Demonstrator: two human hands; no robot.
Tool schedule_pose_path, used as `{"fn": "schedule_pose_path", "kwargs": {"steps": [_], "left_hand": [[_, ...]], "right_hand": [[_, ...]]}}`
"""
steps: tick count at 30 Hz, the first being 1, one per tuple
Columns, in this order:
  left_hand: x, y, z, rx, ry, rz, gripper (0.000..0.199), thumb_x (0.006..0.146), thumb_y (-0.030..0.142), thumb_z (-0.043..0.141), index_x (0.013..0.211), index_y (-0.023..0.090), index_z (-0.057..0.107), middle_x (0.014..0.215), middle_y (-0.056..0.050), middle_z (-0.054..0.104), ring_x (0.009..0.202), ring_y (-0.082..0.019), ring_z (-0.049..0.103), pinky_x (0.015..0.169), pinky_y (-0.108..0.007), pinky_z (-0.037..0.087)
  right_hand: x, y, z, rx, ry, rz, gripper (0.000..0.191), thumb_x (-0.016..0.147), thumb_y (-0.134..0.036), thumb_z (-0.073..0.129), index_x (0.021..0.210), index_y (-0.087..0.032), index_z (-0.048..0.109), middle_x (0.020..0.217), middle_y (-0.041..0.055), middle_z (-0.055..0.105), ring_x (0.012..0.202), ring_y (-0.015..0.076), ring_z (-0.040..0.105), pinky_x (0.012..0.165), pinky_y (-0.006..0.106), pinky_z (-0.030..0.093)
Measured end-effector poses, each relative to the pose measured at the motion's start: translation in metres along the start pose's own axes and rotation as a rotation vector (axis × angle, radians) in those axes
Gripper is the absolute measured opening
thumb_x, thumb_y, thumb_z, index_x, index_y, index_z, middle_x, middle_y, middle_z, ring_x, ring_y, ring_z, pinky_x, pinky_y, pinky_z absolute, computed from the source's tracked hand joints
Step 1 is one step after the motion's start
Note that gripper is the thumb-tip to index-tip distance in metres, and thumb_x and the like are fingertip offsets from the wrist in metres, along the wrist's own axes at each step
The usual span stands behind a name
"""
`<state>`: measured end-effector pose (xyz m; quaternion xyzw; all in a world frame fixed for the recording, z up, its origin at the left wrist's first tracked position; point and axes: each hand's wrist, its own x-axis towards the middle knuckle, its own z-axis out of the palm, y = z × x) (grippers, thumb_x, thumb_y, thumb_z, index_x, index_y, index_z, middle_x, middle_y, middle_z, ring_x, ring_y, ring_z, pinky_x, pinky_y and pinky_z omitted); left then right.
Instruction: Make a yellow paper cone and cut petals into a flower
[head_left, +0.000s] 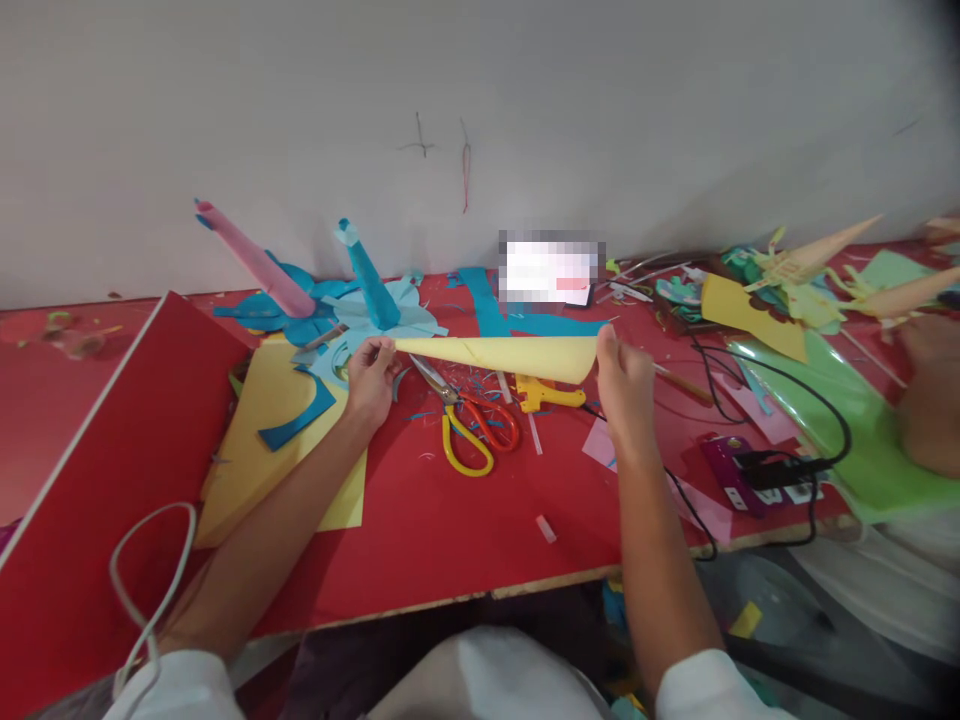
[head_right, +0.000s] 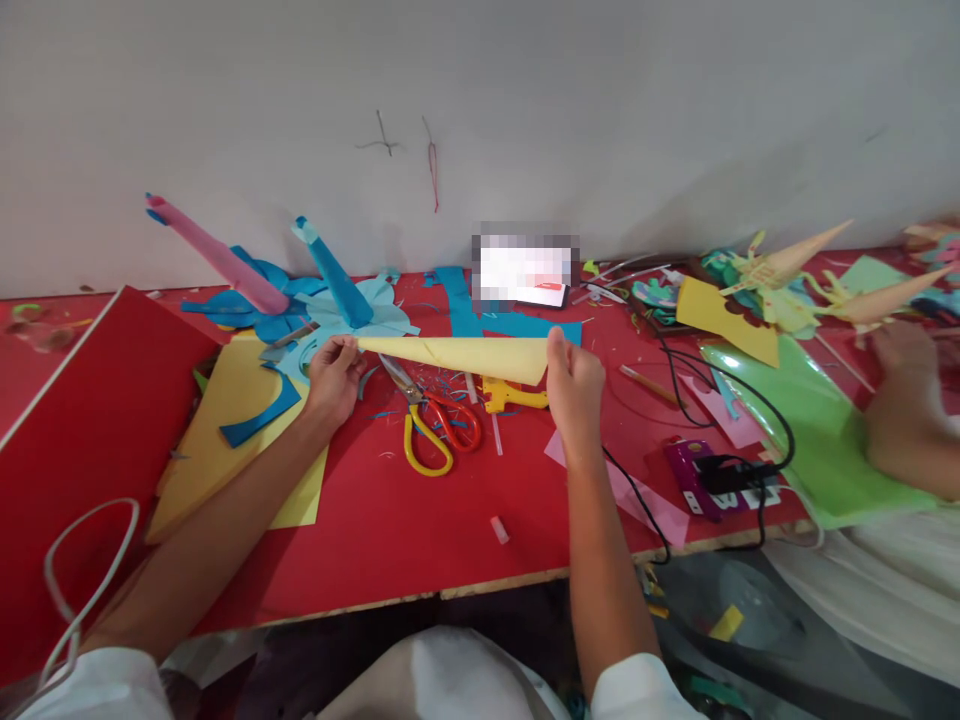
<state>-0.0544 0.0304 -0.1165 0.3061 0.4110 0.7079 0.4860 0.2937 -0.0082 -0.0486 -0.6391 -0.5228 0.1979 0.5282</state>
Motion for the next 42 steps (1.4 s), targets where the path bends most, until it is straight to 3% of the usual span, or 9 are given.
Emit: {"fn": "schedule_pose_path", "kwargs": {"steps": [6, 10, 14, 23, 30, 34, 36, 40, 42], "left_hand": [[0.0, 0.0, 0.002, -0.017, 0.053, 0.036, 0.041, 0.066, 0.039, 0.101, 0.076, 0.018, 0.067, 0.067, 0.006, 0.051, 0.058, -0.006, 0.042, 0.054, -0.017, 0.042], [-0.001, 0.0, 0.003, -0.012, 0.049, 0.043, 0.043, 0.063, 0.04, 0.103, 0.076, 0.018, 0.068, 0.065, 0.006, 0.052, 0.057, -0.006, 0.042, 0.053, -0.018, 0.042], [-0.002, 0.002, 0.004, -0.008, 0.052, 0.041, 0.042, 0.065, 0.04, 0.102, 0.076, 0.018, 0.068, 0.067, 0.006, 0.051, 0.057, -0.006, 0.042, 0.053, -0.018, 0.042], [-0.008, 0.003, 0.006, 0.038, -0.053, 0.0, 0.041, 0.067, 0.043, 0.1, 0.078, 0.018, 0.07, 0.068, 0.004, 0.054, 0.058, -0.006, 0.045, 0.056, -0.019, 0.042], [-0.015, 0.006, 0.009, 0.097, -0.15, -0.029, 0.036, 0.07, 0.043, 0.098, 0.078, 0.018, 0.073, 0.066, 0.003, 0.058, 0.058, -0.007, 0.05, 0.055, -0.02, 0.042], [-0.016, 0.006, 0.009, 0.096, -0.152, -0.023, 0.039, 0.068, 0.045, 0.099, 0.078, 0.018, 0.073, 0.064, 0.003, 0.057, 0.057, -0.007, 0.05, 0.056, -0.02, 0.043], [-0.016, 0.006, 0.008, 0.097, -0.153, -0.009, 0.04, 0.071, 0.048, 0.097, 0.077, 0.018, 0.072, 0.061, 0.003, 0.054, 0.056, -0.008, 0.05, 0.055, -0.021, 0.044], [-0.015, 0.006, 0.003, 0.143, -0.088, 0.041, 0.04, 0.074, 0.048, 0.095, 0.074, 0.017, 0.07, 0.058, 0.004, 0.051, 0.054, -0.008, 0.048, 0.053, -0.021, 0.04], [-0.014, 0.006, 0.0, 0.164, -0.038, 0.072, 0.04, 0.073, 0.049, 0.096, 0.074, 0.018, 0.07, 0.058, 0.004, 0.051, 0.053, -0.007, 0.045, 0.052, -0.02, 0.037]], "right_hand": [[0.054, -0.004, 0.029, 0.227, -0.076, 0.056, 0.061, 0.091, -0.075, 0.068, 0.061, -0.026, 0.048, 0.054, -0.0045, 0.034, 0.053, 0.0147, 0.039, 0.051, 0.031, 0.028], [0.057, -0.002, 0.044, 0.246, -0.02, 0.11, 0.057, 0.085, -0.066, 0.076, 0.059, -0.024, 0.047, 0.056, -0.0059, 0.033, 0.055, 0.0118, 0.032, 0.051, 0.029, 0.024], [0.029, -0.002, 0.049, 0.21, 0.082, 0.063, 0.042, 0.083, -0.052, 0.075, 0.064, -0.021, 0.056, 0.061, -0.0058, 0.039, 0.062, 0.0122, 0.039, 0.058, 0.027, 0.033], [-0.069, 0.013, 0.003, 0.416, 0.017, 0.396, 0.047, 0.07, -0.056, 0.087, 0.09, -0.015, 0.076, 0.081, 0.003, 0.071, 0.078, 0.0204, 0.062, 0.071, 0.032, 0.049], [-0.124, 0.019, -0.041, 0.317, -0.074, 0.43, 0.04, 0.074, -0.057, 0.085, 0.068, -0.022, 0.068, 0.067, -0.0003, 0.06, 0.068, 0.0202, 0.054, 0.067, 0.036, 0.048], [-0.117, 0.019, -0.041, 0.32, -0.023, 0.394, 0.031, 0.072, -0.055, 0.088, 0.071, -0.027, 0.074, 0.072, 0.0041, 0.069, 0.071, 0.027, 0.06, 0.067, 0.043, 0.052], [-0.104, 0.019, -0.032, 0.34, -0.008, 0.338, 0.03, 0.074, -0.054, 0.088, 0.084, -0.026, 0.08, 0.084, 0.0065, 0.076, 0.082, 0.0294, 0.067, 0.073, 0.043, 0.056], [-0.071, 0.016, -0.011, 0.362, 0.072, 0.225, 0.04, 0.072, -0.057, 0.088, 0.083, -0.019, 0.08, 0.083, 0.0048, 0.075, 0.082, 0.0247, 0.068, 0.074, 0.037, 0.058], [-0.055, 0.012, -0.004, 0.381, 0.028, 0.21, 0.04, 0.072, -0.056, 0.089, 0.079, -0.018, 0.078, 0.077, 0.0027, 0.072, 0.077, 0.0215, 0.066, 0.07, 0.033, 0.055]]}}
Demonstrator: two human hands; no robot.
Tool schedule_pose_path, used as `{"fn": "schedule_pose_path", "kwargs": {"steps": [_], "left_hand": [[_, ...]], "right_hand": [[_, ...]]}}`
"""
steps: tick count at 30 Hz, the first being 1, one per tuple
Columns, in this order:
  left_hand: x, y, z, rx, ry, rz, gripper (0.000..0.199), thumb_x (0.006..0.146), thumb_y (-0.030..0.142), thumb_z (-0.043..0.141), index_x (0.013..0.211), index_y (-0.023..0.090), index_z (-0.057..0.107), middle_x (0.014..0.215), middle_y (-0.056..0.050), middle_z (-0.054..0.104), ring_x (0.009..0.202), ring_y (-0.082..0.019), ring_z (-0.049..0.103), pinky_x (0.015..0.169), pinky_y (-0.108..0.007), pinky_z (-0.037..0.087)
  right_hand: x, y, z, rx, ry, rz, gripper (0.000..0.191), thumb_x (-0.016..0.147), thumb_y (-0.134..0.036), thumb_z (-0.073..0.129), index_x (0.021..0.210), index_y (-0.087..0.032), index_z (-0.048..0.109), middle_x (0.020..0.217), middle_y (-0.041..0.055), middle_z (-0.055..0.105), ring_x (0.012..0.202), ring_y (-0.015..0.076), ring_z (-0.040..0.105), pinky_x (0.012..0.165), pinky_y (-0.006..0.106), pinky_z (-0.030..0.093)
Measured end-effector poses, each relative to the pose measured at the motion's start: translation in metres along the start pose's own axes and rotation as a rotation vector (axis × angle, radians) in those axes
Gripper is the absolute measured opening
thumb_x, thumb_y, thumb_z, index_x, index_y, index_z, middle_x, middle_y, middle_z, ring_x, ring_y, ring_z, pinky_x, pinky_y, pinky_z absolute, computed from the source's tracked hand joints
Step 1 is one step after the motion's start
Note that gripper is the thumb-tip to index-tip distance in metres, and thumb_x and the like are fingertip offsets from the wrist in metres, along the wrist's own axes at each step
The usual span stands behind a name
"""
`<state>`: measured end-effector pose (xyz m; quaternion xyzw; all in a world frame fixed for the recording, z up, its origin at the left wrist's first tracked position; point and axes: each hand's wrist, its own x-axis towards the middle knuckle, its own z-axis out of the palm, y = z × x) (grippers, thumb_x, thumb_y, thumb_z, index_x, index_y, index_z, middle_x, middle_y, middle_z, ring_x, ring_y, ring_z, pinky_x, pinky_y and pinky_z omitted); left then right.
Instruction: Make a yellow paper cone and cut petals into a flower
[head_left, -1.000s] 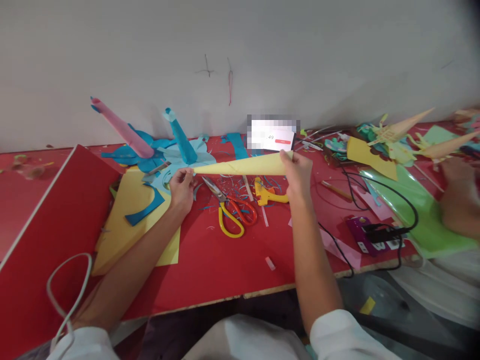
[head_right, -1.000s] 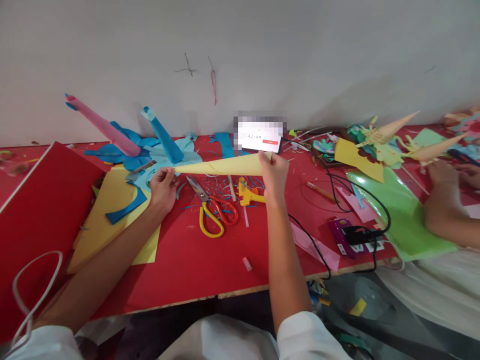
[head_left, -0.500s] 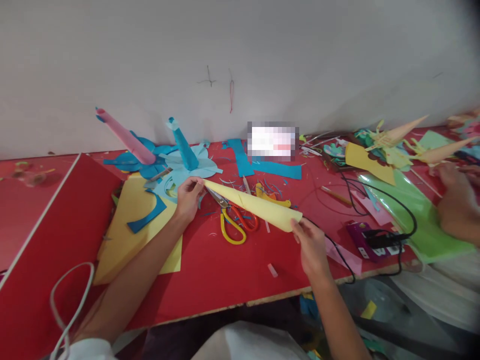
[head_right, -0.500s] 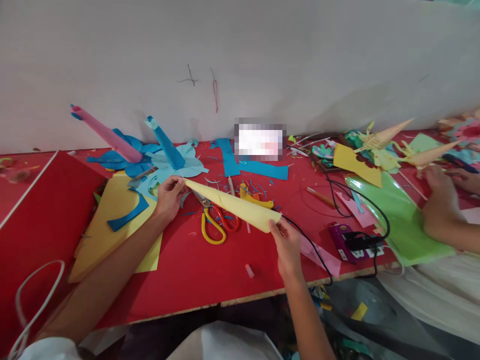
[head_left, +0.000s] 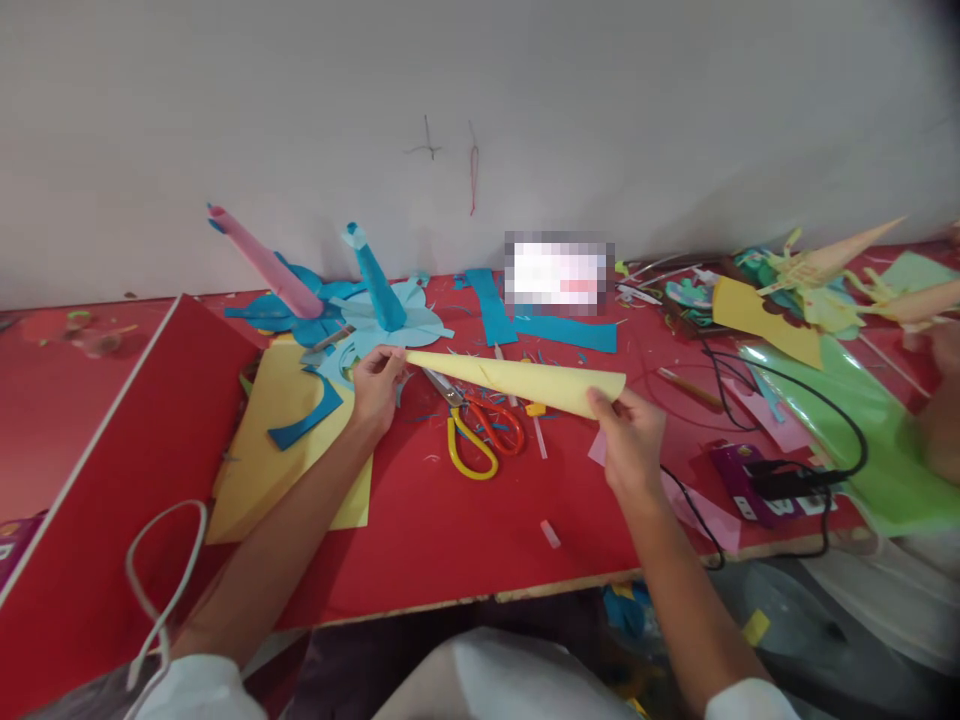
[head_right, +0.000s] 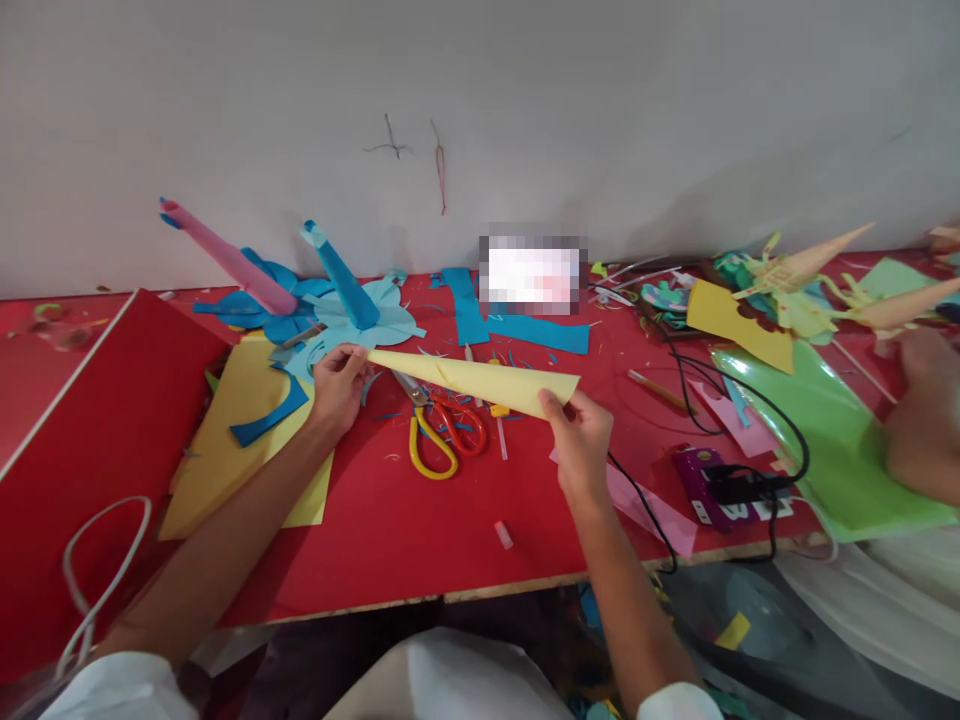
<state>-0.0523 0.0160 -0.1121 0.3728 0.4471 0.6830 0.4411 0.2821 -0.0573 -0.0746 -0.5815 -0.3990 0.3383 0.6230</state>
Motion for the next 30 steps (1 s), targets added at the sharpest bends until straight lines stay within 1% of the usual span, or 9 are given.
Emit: {"fn": "schedule_pose_path", "kwargs": {"steps": [4, 7, 11, 14, 17, 20, 23, 26, 30], "left_hand": [[0.001, -0.003, -0.006, 0.032, 0.039, 0.038, 0.043, 0.07, 0.051, 0.097, 0.074, 0.017, 0.071, 0.06, 0.005, 0.052, 0.055, -0.006, 0.042, 0.052, -0.018, 0.034], [0.002, -0.005, -0.007, 0.048, 0.041, 0.048, 0.042, 0.072, 0.051, 0.096, 0.075, 0.017, 0.071, 0.06, 0.004, 0.052, 0.055, -0.006, 0.043, 0.053, -0.018, 0.036], [0.004, -0.005, -0.006, -0.032, 0.115, 0.038, 0.039, 0.07, 0.046, 0.098, 0.078, 0.018, 0.072, 0.064, 0.005, 0.054, 0.055, -0.005, 0.043, 0.051, -0.018, 0.037], [0.006, -0.002, -0.004, -0.074, 0.153, 0.024, 0.039, 0.065, 0.04, 0.101, 0.083, 0.018, 0.075, 0.071, 0.004, 0.058, 0.056, -0.005, 0.044, 0.05, -0.017, 0.037], [0.006, -0.001, -0.004, -0.098, 0.158, -0.006, 0.041, 0.065, 0.042, 0.101, 0.081, 0.017, 0.073, 0.065, 0.005, 0.054, 0.056, -0.005, 0.045, 0.05, -0.018, 0.04], [0.005, -0.001, -0.004, -0.084, 0.147, -0.026, 0.039, 0.07, 0.044, 0.098, 0.077, 0.017, 0.07, 0.058, 0.007, 0.047, 0.053, -0.006, 0.042, 0.049, -0.018, 0.04], [0.005, -0.002, -0.004, -0.045, 0.156, -0.023, 0.036, 0.071, 0.039, 0.097, 0.075, 0.016, 0.07, 0.063, 0.005, 0.054, 0.053, -0.005, 0.044, 0.049, -0.017, 0.039], [0.005, -0.004, -0.004, -0.032, 0.163, -0.011, 0.031, 0.07, 0.035, 0.097, 0.077, 0.016, 0.073, 0.068, 0.004, 0.061, 0.054, -0.004, 0.046, 0.049, -0.017, 0.038], [0.007, -0.004, -0.003, -0.079, 0.178, 0.001, 0.032, 0.067, 0.035, 0.099, 0.079, 0.017, 0.075, 0.071, 0.003, 0.062, 0.055, -0.004, 0.045, 0.049, -0.017, 0.038]], "right_hand": [[0.022, -0.004, 0.006, 0.055, -0.098, 0.072, 0.035, 0.068, -0.048, 0.092, 0.076, -0.017, 0.077, 0.06, -0.0037, 0.055, 0.059, 0.0128, 0.047, 0.056, 0.027, 0.041], [0.035, -0.004, 0.01, 0.08, -0.107, 0.102, 0.037, 0.064, -0.049, 0.093, 0.075, -0.017, 0.076, 0.059, -0.0046, 0.052, 0.056, 0.0105, 0.04, 0.052, 0.026, 0.033], [0.054, -0.009, 0.023, 0.023, -0.199, 0.027, 0.042, 0.065, -0.054, 0.093, 0.071, -0.019, 0.072, 0.06, -0.0033, 0.053, 0.063, 0.0148, 0.05, 0.058, 0.029, 0.043], [0.067, -0.01, 0.031, -0.008, -0.226, -0.085, 0.042, 0.071, -0.058, 0.089, 0.084, -0.019, 0.078, 0.076, 0.002, 0.068, 0.076, 0.0192, 0.062, 0.069, 0.032, 0.052], [0.072, 0.001, 0.033, 0.005, -0.206, -0.153, 0.042, 0.073, -0.059, 0.089, 0.089, -0.02, 0.08, 0.084, 0.0036, 0.074, 0.081, 0.0205, 0.066, 0.076, 0.035, 0.054], [0.071, 0.017, 0.032, 0.015, -0.21, -0.141, 0.045, 0.071, -0.061, 0.09, 0.085, -0.02, 0.077, 0.08, 0.0025, 0.072, 0.08, 0.0209, 0.065, 0.076, 0.035, 0.054], [0.069, 0.027, 0.031, 0.039, -0.174, -0.095, 0.049, 0.07, -0.066, 0.087, 0.072, -0.021, 0.068, 0.068, -0.0008, 0.061, 0.069, 0.0176, 0.058, 0.068, 0.033, 0.051], [0.067, 0.029, 0.033, 0.048, -0.119, -0.047, 0.051, 0.071, -0.066, 0.086, 0.067, -0.021, 0.062, 0.065, -0.0025, 0.054, 0.063, 0.0146, 0.049, 0.062, 0.03, 0.046], [0.064, 0.028, 0.036, 0.033, -0.115, -0.047, 0.049, 0.069, -0.062, 0.089, 0.067, -0.021, 0.063, 0.066, -0.003, 0.053, 0.064, 0.0138, 0.047, 0.063, 0.03, 0.046]]}}
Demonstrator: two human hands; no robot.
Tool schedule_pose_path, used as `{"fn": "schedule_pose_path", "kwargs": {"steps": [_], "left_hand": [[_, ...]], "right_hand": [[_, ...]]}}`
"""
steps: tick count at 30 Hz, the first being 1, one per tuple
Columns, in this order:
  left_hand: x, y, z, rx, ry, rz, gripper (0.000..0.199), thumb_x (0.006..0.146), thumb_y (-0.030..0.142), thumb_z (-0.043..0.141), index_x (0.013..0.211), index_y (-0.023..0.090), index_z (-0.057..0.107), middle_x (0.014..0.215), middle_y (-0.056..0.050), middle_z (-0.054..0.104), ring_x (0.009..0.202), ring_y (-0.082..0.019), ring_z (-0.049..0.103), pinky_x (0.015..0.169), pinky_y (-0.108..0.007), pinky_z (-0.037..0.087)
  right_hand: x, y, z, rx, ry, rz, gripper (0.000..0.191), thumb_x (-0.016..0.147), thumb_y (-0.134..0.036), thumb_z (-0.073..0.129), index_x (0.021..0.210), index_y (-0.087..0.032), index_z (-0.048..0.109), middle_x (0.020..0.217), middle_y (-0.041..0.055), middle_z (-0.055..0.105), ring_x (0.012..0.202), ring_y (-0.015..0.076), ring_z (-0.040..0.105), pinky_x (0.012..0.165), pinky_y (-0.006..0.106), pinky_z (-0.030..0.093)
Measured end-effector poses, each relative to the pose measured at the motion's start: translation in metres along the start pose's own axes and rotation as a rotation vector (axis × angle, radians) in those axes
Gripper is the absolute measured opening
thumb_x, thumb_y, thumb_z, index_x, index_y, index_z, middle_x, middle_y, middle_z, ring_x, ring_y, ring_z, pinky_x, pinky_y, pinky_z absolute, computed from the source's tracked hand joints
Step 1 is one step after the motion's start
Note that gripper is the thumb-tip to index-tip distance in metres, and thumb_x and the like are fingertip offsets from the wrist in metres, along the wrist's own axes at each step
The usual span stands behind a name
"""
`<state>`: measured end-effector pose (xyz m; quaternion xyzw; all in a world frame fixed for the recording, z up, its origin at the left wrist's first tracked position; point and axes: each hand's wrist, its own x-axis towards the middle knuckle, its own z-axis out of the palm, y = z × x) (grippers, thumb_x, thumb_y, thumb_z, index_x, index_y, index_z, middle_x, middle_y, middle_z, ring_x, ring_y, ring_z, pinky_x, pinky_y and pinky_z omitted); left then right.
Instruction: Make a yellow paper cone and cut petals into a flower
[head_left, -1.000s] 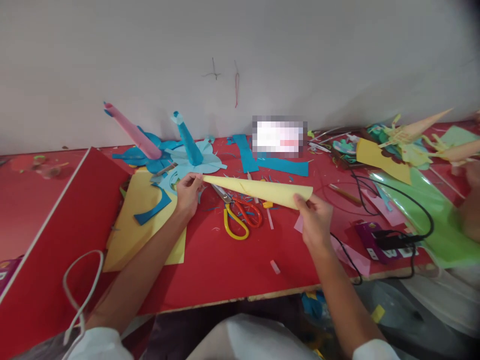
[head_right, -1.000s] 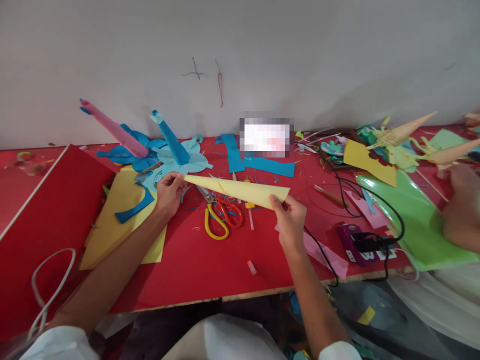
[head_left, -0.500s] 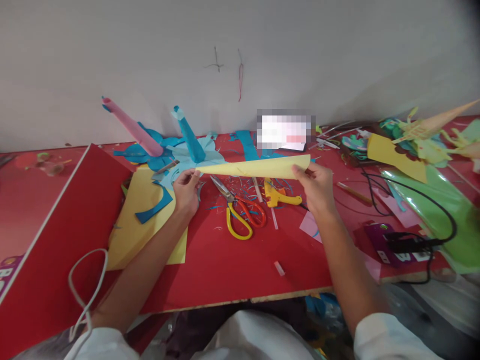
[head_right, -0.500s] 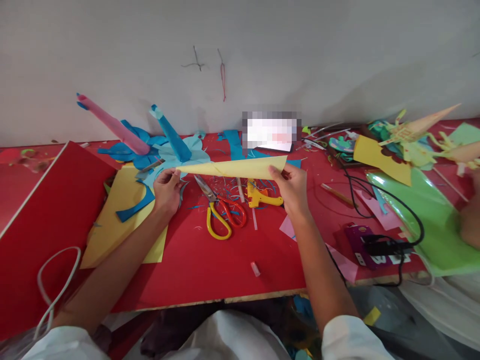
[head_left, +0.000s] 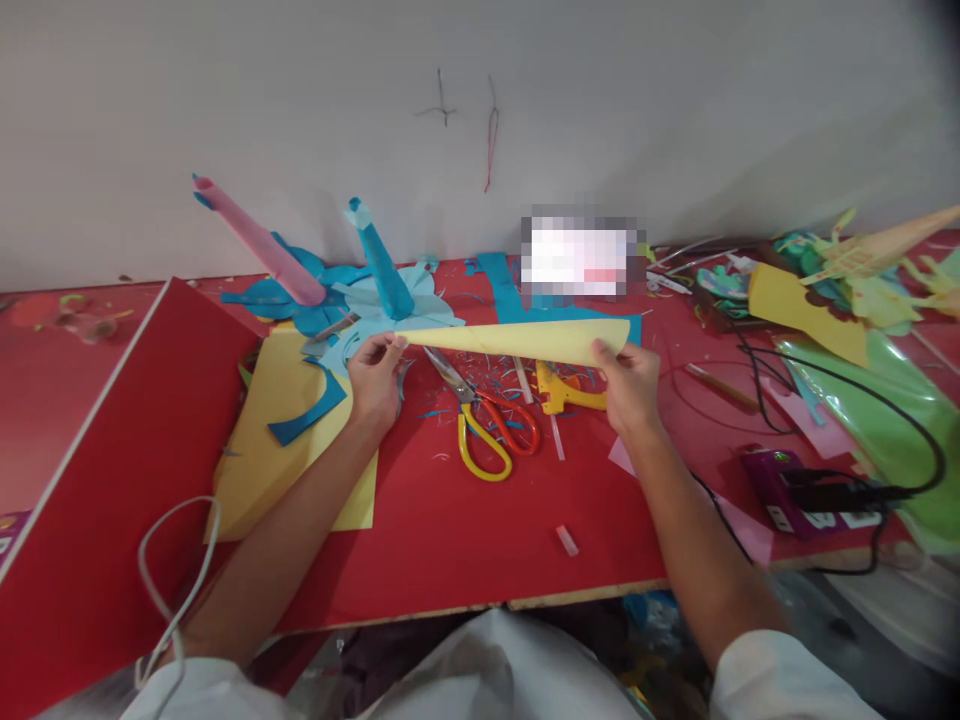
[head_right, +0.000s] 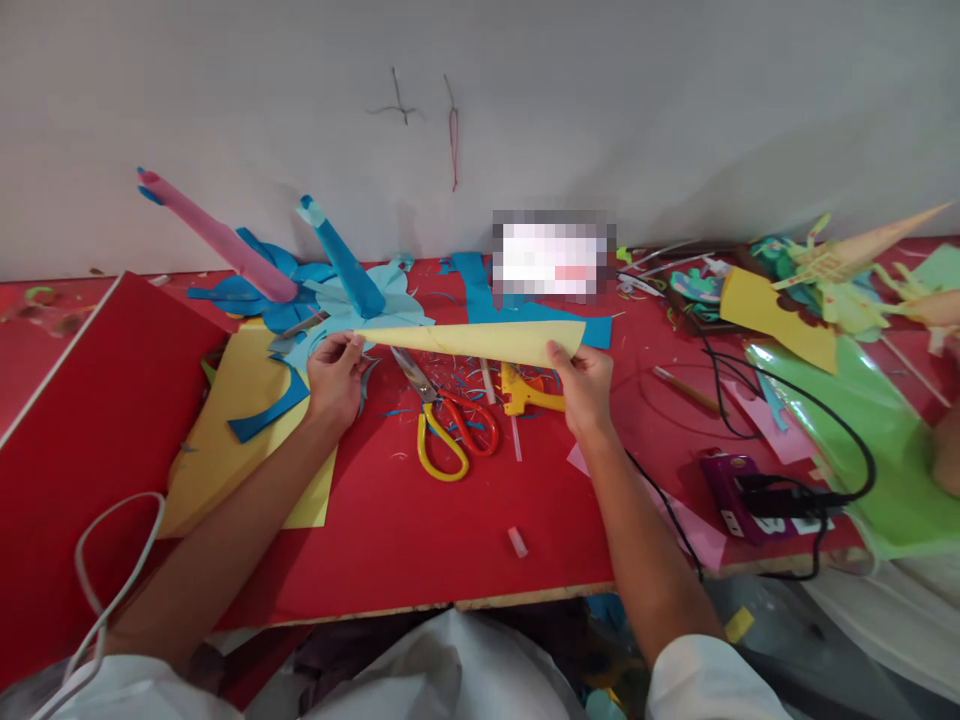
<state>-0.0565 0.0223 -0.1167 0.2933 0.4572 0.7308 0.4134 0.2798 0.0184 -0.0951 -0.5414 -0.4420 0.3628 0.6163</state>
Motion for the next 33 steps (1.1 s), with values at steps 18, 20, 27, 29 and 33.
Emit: {"fn": "schedule_pose_path", "kwargs": {"steps": [18, 20, 27, 29, 33], "left_hand": [[-0.002, -0.001, -0.003, 0.04, -0.028, 0.053, 0.037, 0.075, 0.045, 0.095, 0.077, 0.017, 0.071, 0.063, 0.005, 0.053, 0.054, -0.005, 0.042, 0.049, -0.018, 0.035], [-0.003, -0.001, -0.002, 0.033, -0.014, 0.05, 0.038, 0.077, 0.049, 0.093, 0.077, 0.018, 0.071, 0.059, 0.006, 0.048, 0.053, -0.006, 0.04, 0.049, -0.019, 0.035], [-0.003, 0.0, -0.002, 0.029, -0.045, 0.026, 0.039, 0.074, 0.047, 0.096, 0.08, 0.017, 0.072, 0.059, 0.006, 0.05, 0.053, -0.006, 0.041, 0.048, -0.02, 0.036], [-0.004, 0.0, -0.003, 0.032, -0.048, 0.03, 0.038, 0.074, 0.046, 0.096, 0.078, 0.017, 0.071, 0.058, 0.006, 0.049, 0.052, -0.006, 0.04, 0.048, -0.02, 0.034], [-0.003, 0.0, -0.004, 0.064, -0.039, 0.044, 0.038, 0.072, 0.042, 0.097, 0.075, 0.016, 0.07, 0.061, 0.006, 0.052, 0.052, -0.005, 0.041, 0.048, -0.019, 0.032]], "right_hand": [[0.0, 0.003, -0.004, 0.026, 0.05, -0.04, 0.053, 0.065, -0.065, 0.09, 0.062, -0.021, 0.06, 0.058, -0.0061, 0.046, 0.057, 0.0113, 0.038, 0.056, 0.029, 0.035], [0.001, 0.004, -0.008, 0.023, 0.054, -0.068, 0.052, 0.066, -0.066, 0.09, 0.065, -0.021, 0.063, 0.061, -0.0046, 0.051, 0.06, 0.0125, 0.042, 0.057, 0.029, 0.035], [-0.001, 0.001, -0.009, 0.005, -0.013, -0.128, 0.051, 0.068, -0.065, 0.089, 0.064, -0.021, 0.063, 0.064, -0.0026, 0.052, 0.063, 0.0143, 0.045, 0.063, 0.032, 0.041], [-0.001, 0.003, -0.006, 0.003, -0.011, -0.143, 0.054, 0.069, -0.066, 0.088, 0.062, -0.021, 0.06, 0.063, -0.0033, 0.05, 0.061, 0.013, 0.042, 0.061, 0.031, 0.039], [0.003, 0.007, -0.002, 0.003, 0.027, -0.148, 0.055, 0.071, -0.068, 0.087, 0.063, -0.021, 0.061, 0.063, -0.0034, 0.049, 0.061, 0.0127, 0.044, 0.058, 0.029, 0.041]]}}
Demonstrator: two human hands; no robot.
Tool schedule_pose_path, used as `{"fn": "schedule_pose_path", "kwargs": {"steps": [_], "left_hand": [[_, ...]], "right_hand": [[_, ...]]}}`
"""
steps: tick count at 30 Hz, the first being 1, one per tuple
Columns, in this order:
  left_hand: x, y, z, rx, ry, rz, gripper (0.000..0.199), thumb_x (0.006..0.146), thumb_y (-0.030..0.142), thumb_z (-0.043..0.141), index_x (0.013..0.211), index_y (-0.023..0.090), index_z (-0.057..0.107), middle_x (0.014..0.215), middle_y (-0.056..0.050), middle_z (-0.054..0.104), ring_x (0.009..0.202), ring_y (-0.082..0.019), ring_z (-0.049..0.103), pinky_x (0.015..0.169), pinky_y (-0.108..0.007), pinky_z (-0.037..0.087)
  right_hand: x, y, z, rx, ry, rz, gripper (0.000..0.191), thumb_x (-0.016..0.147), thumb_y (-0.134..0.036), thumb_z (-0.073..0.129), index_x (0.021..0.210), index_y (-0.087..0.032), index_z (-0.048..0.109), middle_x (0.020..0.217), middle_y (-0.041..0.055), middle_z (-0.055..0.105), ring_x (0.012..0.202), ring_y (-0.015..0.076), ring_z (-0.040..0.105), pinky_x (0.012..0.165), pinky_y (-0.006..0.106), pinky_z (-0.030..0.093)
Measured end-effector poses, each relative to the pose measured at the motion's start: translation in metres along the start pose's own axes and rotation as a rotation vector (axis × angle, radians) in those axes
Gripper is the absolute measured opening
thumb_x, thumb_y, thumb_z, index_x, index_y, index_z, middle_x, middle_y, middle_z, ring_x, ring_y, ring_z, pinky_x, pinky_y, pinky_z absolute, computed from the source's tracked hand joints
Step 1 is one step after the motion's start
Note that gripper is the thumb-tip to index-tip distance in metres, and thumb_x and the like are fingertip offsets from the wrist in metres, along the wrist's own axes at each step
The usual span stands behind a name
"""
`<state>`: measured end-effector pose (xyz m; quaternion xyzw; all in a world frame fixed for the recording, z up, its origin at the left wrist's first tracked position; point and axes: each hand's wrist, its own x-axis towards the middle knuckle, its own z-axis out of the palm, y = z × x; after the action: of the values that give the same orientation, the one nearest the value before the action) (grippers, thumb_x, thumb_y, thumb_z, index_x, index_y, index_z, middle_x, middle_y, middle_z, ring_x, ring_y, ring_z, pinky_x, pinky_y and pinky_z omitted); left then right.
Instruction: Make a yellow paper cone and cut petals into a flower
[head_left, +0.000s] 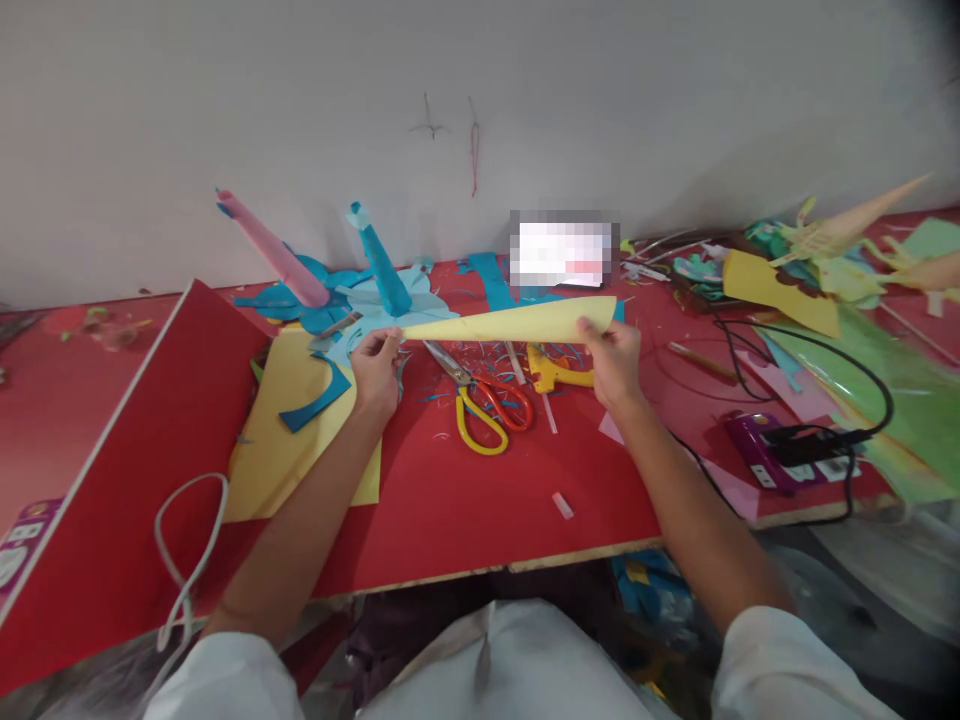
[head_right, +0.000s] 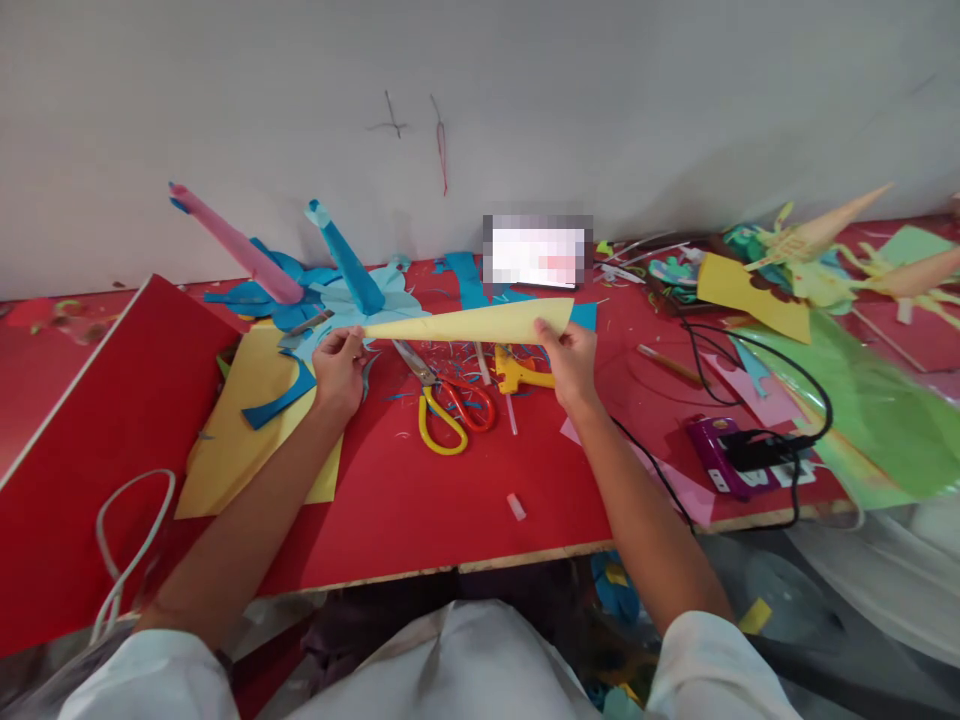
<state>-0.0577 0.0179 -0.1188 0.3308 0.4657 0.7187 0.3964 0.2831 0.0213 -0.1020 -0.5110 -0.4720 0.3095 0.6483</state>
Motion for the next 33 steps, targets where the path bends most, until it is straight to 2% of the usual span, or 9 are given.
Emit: {"fn": "schedule_pose_path", "kwargs": {"steps": [5, 9, 17, 22, 27, 33], "left_hand": [[0.005, -0.002, 0.0, -0.029, 0.007, 0.002, 0.037, 0.069, 0.039, 0.097, 0.076, 0.015, 0.07, 0.065, 0.005, 0.055, 0.053, -0.004, 0.04, 0.047, -0.018, 0.032], [0.007, 0.0, -0.001, -0.078, 0.01, -0.008, 0.036, 0.067, 0.037, 0.099, 0.075, 0.017, 0.07, 0.069, 0.005, 0.056, 0.056, -0.005, 0.041, 0.049, -0.017, 0.034], [0.004, 0.002, 0.002, -0.036, -0.036, -0.016, 0.036, 0.07, 0.041, 0.097, 0.077, 0.017, 0.072, 0.057, 0.006, 0.049, 0.051, -0.006, 0.042, 0.046, -0.018, 0.036], [0.004, -0.001, 0.001, 0.018, -0.034, -0.012, 0.033, 0.071, 0.036, 0.098, 0.074, 0.016, 0.072, 0.062, 0.005, 0.055, 0.052, -0.004, 0.042, 0.047, -0.017, 0.036], [0.001, -0.001, 0.001, -0.068, 0.016, 0.002, 0.031, 0.074, 0.032, 0.097, 0.073, 0.016, 0.07, 0.069, 0.004, 0.059, 0.054, -0.004, 0.042, 0.049, -0.016, 0.036], [0.001, 0.004, -0.001, -0.143, 0.021, -0.058, 0.035, 0.074, 0.036, 0.097, 0.073, 0.017, 0.068, 0.06, 0.007, 0.046, 0.055, -0.005, 0.042, 0.051, -0.017, 0.04]], "right_hand": [[0.004, 0.008, -0.002, -0.027, -0.031, -0.081, 0.049, 0.077, -0.066, 0.085, 0.07, -0.021, 0.069, 0.07, -0.0001, 0.061, 0.066, 0.015, 0.054, 0.063, 0.03, 0.049], [0.008, 0.018, -0.004, -0.042, -0.11, -0.148, 0.044, 0.081, -0.064, 0.084, 0.074, -0.022, 0.072, 0.075, 0.0014, 0.068, 0.073, 0.0181, 0.062, 0.072, 0.034, 0.056], [0.014, 0.022, -0.004, 0.087, -0.094, -0.064, 0.045, 0.073, -0.065, 0.091, 0.079, -0.023, 0.076, 0.079, 0.0022, 0.075, 0.077, 0.0209, 0.069, 0.078, 0.038, 0.063], [0.02, 0.019, -0.011, 0.08, -0.155, -0.049, 0.039, 0.073, -0.061, 0.093, 0.085, -0.026, 0.081, 0.089, 0.0026, 0.082, 0.084, 0.0246, 0.076, 0.089, 0.044, 0.065], [0.02, 0.02, -0.008, 0.099, -0.191, -0.009, 0.04, 0.071, -0.058, 0.094, 0.089, -0.025, 0.084, 0.098, 0.0041, 0.085, 0.091, 0.0268, 0.079, 0.093, 0.044, 0.065], [0.017, 0.027, -0.009, 0.024, -0.233, -0.052, 0.037, 0.074, -0.059, 0.092, 0.089, -0.026, 0.082, 0.097, 0.0039, 0.085, 0.092, 0.0295, 0.08, 0.09, 0.046, 0.065]]}}
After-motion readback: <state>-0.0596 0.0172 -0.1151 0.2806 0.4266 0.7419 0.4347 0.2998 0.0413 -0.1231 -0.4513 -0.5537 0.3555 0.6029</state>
